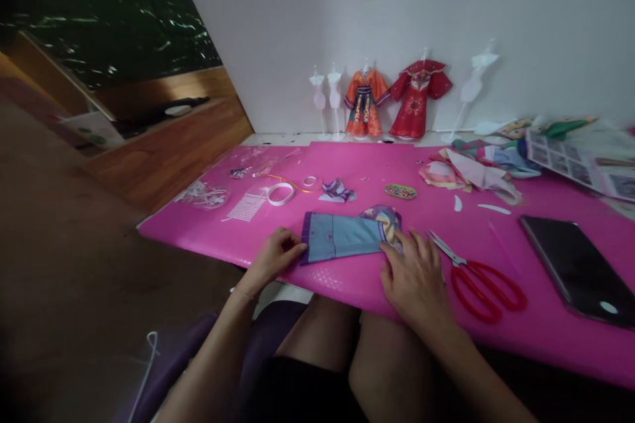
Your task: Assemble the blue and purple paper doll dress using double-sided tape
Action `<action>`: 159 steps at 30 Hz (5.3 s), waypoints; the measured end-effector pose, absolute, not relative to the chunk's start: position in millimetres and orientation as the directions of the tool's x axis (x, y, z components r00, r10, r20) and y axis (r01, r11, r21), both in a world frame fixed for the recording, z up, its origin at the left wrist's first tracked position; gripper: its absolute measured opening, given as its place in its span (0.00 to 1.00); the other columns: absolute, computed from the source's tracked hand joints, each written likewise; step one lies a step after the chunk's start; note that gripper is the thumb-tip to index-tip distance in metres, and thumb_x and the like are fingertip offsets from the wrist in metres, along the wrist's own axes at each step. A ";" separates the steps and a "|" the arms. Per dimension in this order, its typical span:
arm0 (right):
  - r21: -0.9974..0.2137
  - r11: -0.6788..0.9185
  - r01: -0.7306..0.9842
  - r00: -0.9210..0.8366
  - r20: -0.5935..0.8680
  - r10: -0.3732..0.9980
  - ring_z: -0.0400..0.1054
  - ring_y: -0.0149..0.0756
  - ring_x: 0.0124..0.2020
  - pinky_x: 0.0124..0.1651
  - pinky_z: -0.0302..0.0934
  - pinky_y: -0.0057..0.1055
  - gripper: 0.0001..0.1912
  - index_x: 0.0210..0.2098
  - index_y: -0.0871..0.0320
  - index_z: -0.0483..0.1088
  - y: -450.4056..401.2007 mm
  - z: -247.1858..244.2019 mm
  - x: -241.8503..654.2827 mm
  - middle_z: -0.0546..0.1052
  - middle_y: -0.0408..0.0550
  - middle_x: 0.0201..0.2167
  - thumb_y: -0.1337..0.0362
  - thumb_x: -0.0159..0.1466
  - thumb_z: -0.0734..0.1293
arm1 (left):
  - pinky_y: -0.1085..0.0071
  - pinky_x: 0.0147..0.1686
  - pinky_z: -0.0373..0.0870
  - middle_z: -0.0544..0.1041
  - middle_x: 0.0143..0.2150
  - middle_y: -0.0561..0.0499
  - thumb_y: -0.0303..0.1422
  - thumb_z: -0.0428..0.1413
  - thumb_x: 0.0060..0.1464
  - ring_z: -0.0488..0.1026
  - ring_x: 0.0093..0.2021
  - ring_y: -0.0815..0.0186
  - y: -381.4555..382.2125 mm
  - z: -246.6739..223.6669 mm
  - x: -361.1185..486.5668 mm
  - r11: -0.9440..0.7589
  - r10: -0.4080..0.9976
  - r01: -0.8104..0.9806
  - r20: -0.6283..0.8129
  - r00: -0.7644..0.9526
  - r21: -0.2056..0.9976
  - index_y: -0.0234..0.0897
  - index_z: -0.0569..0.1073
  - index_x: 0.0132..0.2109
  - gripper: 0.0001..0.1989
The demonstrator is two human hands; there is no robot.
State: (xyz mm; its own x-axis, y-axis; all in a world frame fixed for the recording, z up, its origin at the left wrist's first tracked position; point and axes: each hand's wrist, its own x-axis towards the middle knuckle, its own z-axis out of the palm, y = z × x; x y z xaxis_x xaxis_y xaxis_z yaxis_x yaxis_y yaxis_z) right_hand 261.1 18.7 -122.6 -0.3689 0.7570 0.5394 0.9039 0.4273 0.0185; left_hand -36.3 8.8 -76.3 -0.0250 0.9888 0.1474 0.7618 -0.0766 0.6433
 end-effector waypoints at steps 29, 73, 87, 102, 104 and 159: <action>-0.012 0.445 0.895 -0.369 0.540 0.757 0.58 0.59 0.59 0.56 0.58 0.58 0.17 0.49 0.54 0.75 16.2 -127.0 260.5 0.71 0.55 0.54 0.63 0.62 0.63 | 0.65 0.36 0.71 0.75 0.33 0.49 0.36 0.52 0.59 0.74 0.34 0.60 4.5 -83.7 -43.9 -0.154 0.969 0.697 0.245 -0.032 0.700 0.38 0.73 0.34 0.09; -0.010 0.345 0.939 -0.301 0.465 0.833 0.55 0.61 0.62 0.53 0.59 0.58 0.19 0.51 0.53 0.73 13.2 -126.6 257.1 0.67 0.58 0.60 0.68 0.62 0.62 | 0.53 0.50 0.74 0.73 0.61 0.45 0.44 0.55 0.57 0.73 0.56 0.54 15.6 -132.6 74.5 -0.725 0.646 0.689 0.368 0.669 0.019 0.36 0.69 0.60 0.27; -0.046 0.371 0.927 -0.294 0.522 0.800 0.54 0.63 0.64 0.55 0.58 0.61 0.16 0.49 0.55 0.73 12.5 -126.6 258.1 0.68 0.58 0.58 0.66 0.63 0.61 | 0.57 0.51 0.74 0.78 0.55 0.43 0.41 0.52 0.61 0.78 0.51 0.58 -21.6 -120.1 -8.5 -0.544 0.729 0.831 0.423 0.538 -0.120 0.33 0.69 0.59 0.24; -0.061 0.378 0.924 -0.295 0.518 0.803 0.54 0.65 0.63 0.54 0.58 0.64 0.15 0.48 0.56 0.72 11.9 -131.4 261.9 0.69 0.59 0.57 0.66 0.64 0.61 | 0.60 0.67 0.55 0.81 0.52 0.47 0.30 0.55 0.58 0.78 0.51 0.63 -35.5 -117.1 -41.1 -0.524 0.738 0.849 0.463 0.491 -0.065 0.36 0.72 0.54 0.16; -0.071 0.367 0.927 -0.281 0.517 0.809 0.54 0.64 0.63 0.54 0.58 0.63 0.16 0.49 0.56 0.73 12.1 -131.1 261.2 0.69 0.58 0.57 0.65 0.64 0.60 | 0.58 0.69 0.44 0.81 0.51 0.48 0.32 0.55 0.59 0.78 0.50 0.63 -34.4 -113.8 -37.7 -0.510 0.753 0.860 0.470 0.460 -0.025 0.39 0.72 0.54 0.16; -0.091 0.346 0.934 -0.264 0.478 0.838 0.52 0.62 0.64 0.57 0.56 0.62 0.17 0.50 0.55 0.73 9.9 -124.3 255.3 0.68 0.56 0.59 0.67 0.63 0.61 | 0.60 0.68 0.20 0.77 0.57 0.47 0.49 0.51 0.61 0.75 0.54 0.61 -11.4 -109.0 12.7 -0.596 0.686 0.790 0.422 0.593 -0.141 0.38 0.71 0.57 0.25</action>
